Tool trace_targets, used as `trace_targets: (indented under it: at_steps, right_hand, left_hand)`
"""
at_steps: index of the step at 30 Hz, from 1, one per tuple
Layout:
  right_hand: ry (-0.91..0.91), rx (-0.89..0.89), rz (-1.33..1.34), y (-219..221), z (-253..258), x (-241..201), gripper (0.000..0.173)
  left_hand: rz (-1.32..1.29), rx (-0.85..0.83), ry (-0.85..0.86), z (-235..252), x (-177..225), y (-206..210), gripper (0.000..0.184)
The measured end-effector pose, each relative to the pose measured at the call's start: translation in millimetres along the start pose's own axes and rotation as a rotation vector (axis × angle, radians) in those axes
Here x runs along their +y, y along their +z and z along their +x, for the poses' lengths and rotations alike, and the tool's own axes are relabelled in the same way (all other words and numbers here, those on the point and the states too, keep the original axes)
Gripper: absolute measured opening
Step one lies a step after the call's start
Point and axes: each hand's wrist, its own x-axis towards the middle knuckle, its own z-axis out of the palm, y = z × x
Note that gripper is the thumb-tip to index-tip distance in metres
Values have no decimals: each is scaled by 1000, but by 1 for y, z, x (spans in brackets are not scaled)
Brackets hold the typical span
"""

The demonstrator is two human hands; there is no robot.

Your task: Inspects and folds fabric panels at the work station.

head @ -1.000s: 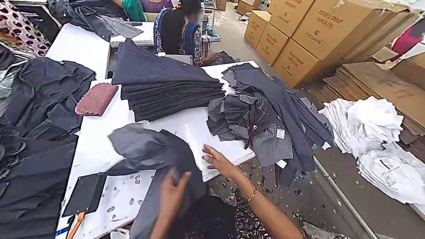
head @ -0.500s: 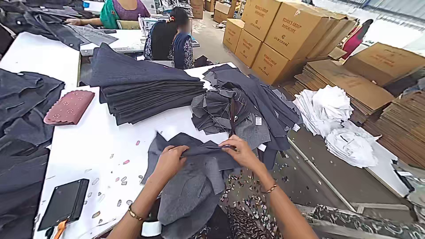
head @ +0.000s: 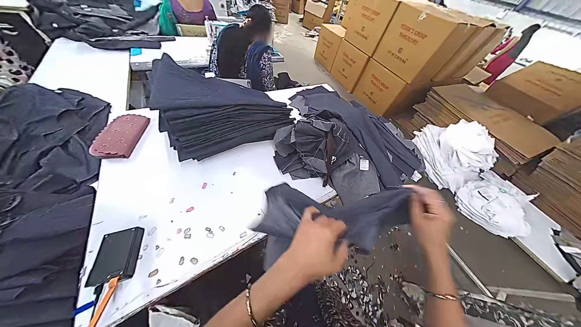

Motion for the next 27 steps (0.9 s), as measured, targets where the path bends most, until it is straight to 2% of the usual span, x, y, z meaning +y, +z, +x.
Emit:
trace_targets:
  at_steps: [2,4,5,6,8,10,12,13,15,18,20,22,23,25,27]
  right_hand:
    - [-12,232,-64,-51,23,-4,31]
    - [-71,432,-18,-76,39,-10,28]
    - [-109,468,28,-79,43,-10,25]
    - [-122,429,53,-78,44,-12,23]
    - [-78,197,24,-61,39,-8,22]
    - [-29,-140,-57,-28,31,11,23]
    - [26,-390,-47,10,23,22,21]
    - [57,-456,-11,26,20,21,21]
    - [117,-465,106,46,28,9,22]
    - [137,-475,441,63,59,-14,15]
    - [74,-649,553,91,80,-24,18]
    - [-36,-829,505,148,100,-33,23]
    - [-68,-886,459,184,107,-40,22]
    - [-105,-867,370,254,111,-64,18]
    - [-156,-738,263,309,99,-88,21]
  left_hand:
    - [-167,-291,26,-2,4,14,33]
    - [-275,-389,43,-5,-7,28,30]
    - [-294,-360,21,-9,-18,33,28]
    - [-277,-277,-24,-15,-31,36,25]
    - [-139,-112,-202,-28,-62,29,21]
    - [-6,130,-312,-52,-100,14,17]
    - [68,332,-380,-82,-131,-13,19]
    - [86,416,-390,-99,-142,-29,21]
    - [49,574,-408,-129,-150,-61,23]
    - [-280,772,-449,-170,-140,-112,16]
    - [-442,838,-492,-193,-147,-137,16]
    - [-269,855,-658,-203,-175,-155,15]
    - [-130,850,-785,-201,-192,-161,21]
    - [107,879,-970,-186,-230,-162,27]
    - [295,730,-1016,-167,-246,-145,51]
